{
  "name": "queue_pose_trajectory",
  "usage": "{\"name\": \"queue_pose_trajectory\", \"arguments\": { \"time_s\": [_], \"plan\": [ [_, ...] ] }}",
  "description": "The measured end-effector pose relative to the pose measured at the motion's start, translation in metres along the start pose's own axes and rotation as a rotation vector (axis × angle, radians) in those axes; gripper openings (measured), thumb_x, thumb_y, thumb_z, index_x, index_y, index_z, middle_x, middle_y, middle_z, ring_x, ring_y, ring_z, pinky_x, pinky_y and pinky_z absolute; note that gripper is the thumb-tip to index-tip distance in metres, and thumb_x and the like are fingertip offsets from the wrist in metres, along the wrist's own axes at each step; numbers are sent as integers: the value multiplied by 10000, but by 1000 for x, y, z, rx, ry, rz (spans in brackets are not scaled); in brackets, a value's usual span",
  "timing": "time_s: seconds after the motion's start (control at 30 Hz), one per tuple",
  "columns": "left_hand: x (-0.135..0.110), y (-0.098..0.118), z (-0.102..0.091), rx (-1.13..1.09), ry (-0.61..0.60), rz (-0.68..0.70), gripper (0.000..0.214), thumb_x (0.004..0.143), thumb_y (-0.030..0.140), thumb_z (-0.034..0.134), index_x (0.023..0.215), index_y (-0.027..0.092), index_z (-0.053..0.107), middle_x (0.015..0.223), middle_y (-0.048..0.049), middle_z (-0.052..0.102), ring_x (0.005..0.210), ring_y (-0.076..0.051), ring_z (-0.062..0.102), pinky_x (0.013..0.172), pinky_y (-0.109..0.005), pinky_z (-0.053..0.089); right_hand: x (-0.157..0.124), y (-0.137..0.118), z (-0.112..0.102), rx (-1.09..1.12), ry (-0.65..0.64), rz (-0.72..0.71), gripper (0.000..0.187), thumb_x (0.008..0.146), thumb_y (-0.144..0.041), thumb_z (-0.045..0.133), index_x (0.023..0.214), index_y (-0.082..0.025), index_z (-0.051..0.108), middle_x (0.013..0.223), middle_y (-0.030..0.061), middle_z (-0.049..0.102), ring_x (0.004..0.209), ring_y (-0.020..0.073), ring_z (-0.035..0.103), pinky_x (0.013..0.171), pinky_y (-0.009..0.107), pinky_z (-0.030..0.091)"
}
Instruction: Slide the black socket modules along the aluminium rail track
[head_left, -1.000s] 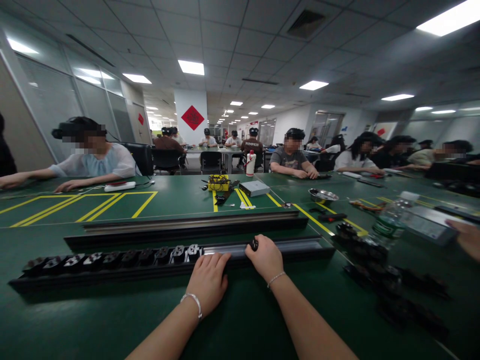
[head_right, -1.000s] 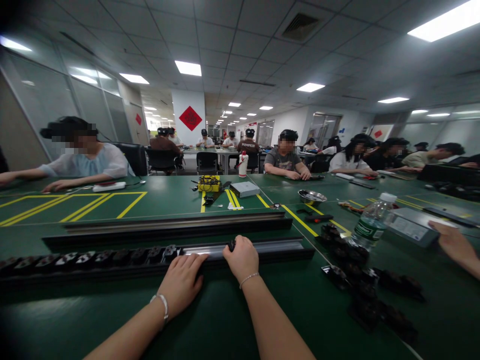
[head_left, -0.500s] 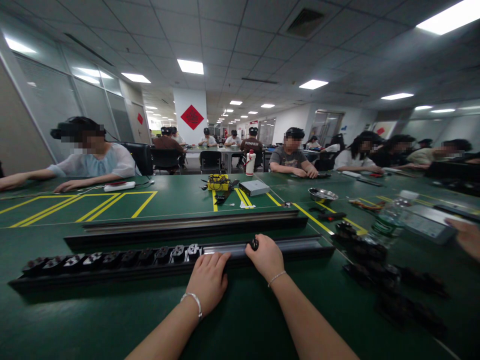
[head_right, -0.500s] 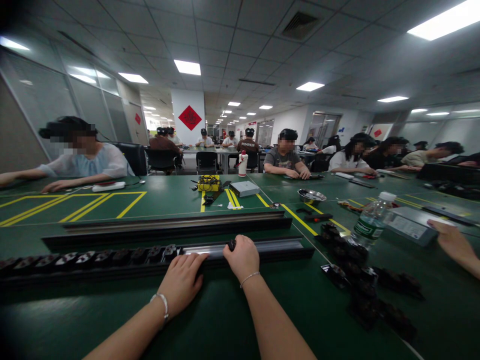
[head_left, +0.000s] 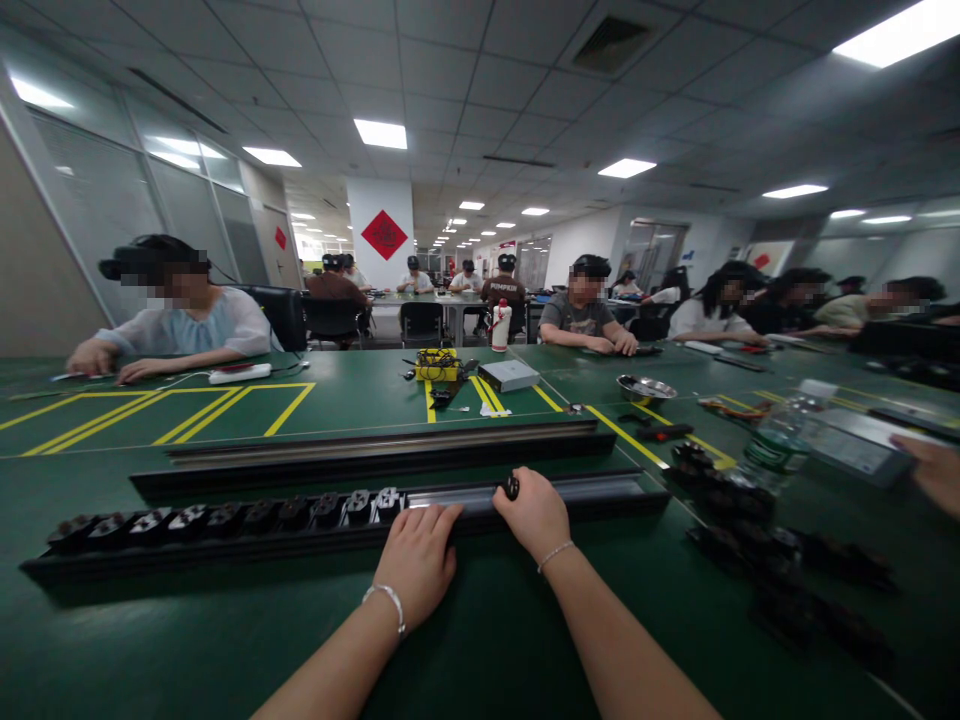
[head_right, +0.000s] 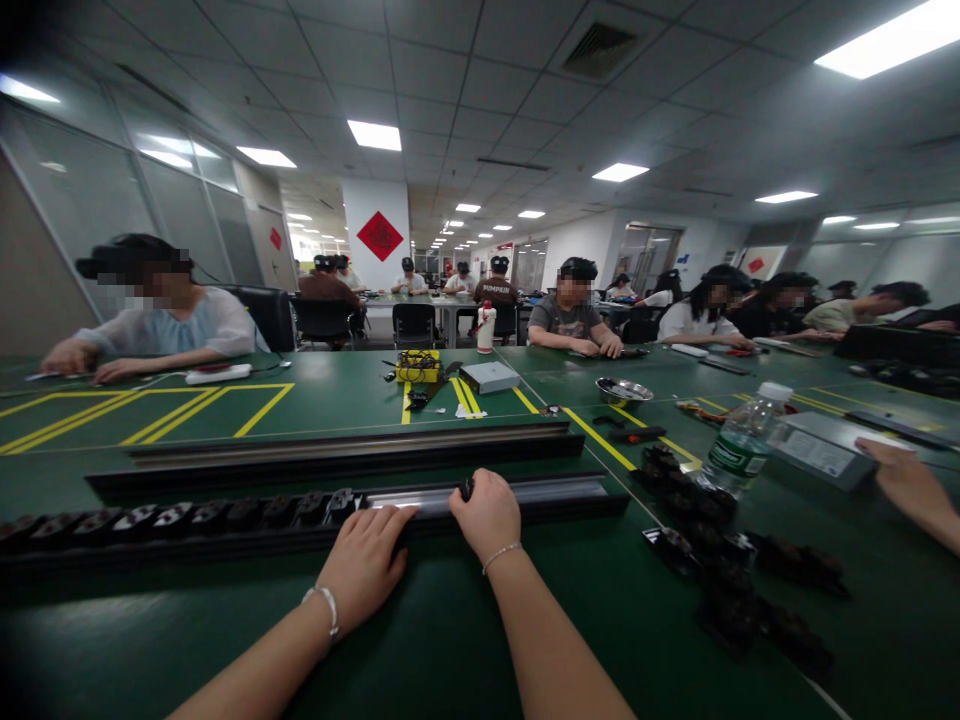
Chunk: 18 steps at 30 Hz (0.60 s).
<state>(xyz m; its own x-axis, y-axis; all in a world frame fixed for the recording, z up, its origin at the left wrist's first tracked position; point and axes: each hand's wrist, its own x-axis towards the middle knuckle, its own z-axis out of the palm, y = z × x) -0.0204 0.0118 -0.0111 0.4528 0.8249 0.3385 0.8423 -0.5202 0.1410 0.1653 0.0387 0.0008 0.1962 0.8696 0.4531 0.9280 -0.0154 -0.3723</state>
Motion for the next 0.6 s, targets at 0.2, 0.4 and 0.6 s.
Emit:
{"name": "queue_pose_trajectory", "arguments": {
  "time_s": [0.2,0.4,0.6],
  "plan": [
    [0,0,0,5,1,-2,469,766,197,442,1226,275,396,1129,-18,536,1040,-178,454,950,-355,265,0,1,-1,-9,-18,0,145,744,-317,493,767,-186,553,798,45,596,813,161,532,709,243,352],
    [0,0,1,7,6,-5,468,764,196,446,1223,275,404,1125,-23,538,1038,-187,454,945,-359,269,0,1,0,4,-11,16,162,738,-314,492,805,-182,559,827,50,601,830,167,532,706,246,351],
    [0,-1,1,13,10,1,465,768,202,445,1226,272,400,1123,-25,538,1040,-188,454,948,-363,265,0,1,-2,4,-33,40,181,744,-317,492,831,-177,567,843,55,606,848,168,535,700,244,355]
  ]
}}
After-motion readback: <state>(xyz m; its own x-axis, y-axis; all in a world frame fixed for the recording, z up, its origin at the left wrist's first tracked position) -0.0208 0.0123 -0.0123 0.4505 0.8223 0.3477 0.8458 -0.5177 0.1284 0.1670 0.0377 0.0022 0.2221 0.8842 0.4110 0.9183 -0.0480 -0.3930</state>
